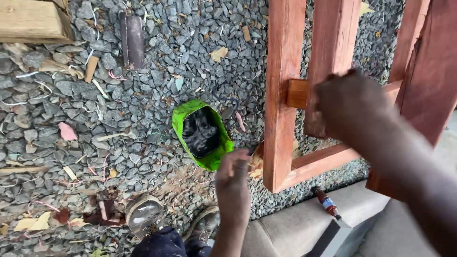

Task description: The person applies a dark liquid stain to a wooden frame using a cloth. They repeatedly dip the cloth into a green container and rub the stain onto the wood, covering various sections of the frame.

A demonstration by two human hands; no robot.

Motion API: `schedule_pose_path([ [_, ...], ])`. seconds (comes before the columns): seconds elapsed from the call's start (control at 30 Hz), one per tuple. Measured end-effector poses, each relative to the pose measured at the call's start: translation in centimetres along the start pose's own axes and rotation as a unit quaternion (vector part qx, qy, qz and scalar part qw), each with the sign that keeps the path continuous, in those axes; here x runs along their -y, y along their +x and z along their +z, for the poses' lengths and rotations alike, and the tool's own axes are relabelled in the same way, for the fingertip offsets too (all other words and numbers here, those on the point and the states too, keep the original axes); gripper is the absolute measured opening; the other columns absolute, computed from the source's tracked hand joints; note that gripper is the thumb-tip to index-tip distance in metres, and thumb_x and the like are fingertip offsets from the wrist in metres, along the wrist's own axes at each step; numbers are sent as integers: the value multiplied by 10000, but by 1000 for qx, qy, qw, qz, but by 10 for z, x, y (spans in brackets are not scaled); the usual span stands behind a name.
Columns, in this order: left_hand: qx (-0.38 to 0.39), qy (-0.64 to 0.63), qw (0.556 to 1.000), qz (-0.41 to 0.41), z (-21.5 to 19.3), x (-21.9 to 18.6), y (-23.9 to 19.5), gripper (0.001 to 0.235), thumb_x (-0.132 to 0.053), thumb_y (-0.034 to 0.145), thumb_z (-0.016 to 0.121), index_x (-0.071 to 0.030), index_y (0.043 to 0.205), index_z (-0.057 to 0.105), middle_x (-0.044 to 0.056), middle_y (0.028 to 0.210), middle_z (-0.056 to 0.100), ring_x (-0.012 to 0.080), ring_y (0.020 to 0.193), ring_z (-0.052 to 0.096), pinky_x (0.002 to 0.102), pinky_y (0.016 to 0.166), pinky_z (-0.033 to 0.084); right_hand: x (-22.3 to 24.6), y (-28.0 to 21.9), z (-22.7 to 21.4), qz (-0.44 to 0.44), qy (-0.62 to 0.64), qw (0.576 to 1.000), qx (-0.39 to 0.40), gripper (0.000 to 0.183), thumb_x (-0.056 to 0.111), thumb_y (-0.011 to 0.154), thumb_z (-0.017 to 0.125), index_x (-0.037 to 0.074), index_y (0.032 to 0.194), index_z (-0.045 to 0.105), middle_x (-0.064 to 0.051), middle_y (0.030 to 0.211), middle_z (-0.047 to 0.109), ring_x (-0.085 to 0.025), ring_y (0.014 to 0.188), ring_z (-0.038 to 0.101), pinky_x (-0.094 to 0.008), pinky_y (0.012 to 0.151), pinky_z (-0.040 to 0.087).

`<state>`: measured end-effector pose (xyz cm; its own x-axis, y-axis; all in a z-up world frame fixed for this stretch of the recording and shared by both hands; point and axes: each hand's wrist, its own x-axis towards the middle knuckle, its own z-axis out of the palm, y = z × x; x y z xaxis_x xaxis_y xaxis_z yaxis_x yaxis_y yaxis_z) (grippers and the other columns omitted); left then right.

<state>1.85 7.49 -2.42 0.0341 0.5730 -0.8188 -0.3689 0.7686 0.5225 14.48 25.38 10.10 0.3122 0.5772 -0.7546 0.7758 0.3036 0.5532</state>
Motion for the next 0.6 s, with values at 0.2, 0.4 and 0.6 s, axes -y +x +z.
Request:
schedule_pose_path([
  [0.2,77,-74,994,-29,19,14,-8,269,-280,970,595,-69,1082,719,80,976,698,165,897,631,304,805,573,-51,60,2,59,-133,977,157,189,-24,854,566,63,819,730,-21,788,738,-185,721,668,-283,607,542],
  [0.4,80,-63,995,-13,19,16,-15,267,-304,972,586,-101,1083,720,76,1039,730,180,918,651,307,796,570,-51,84,25,99,27,982,160,258,-18,938,506,32,944,760,-127,857,713,-243,724,635,-341,609,530],
  [0.6,83,-87,993,-7,18,20,-28,272,-299,978,592,-87,1089,723,70,1004,714,171,870,650,287,795,526,-61,89,31,58,17,986,156,203,-35,890,526,11,762,676,-95,697,547,-231,607,493,-342,493,379],
])
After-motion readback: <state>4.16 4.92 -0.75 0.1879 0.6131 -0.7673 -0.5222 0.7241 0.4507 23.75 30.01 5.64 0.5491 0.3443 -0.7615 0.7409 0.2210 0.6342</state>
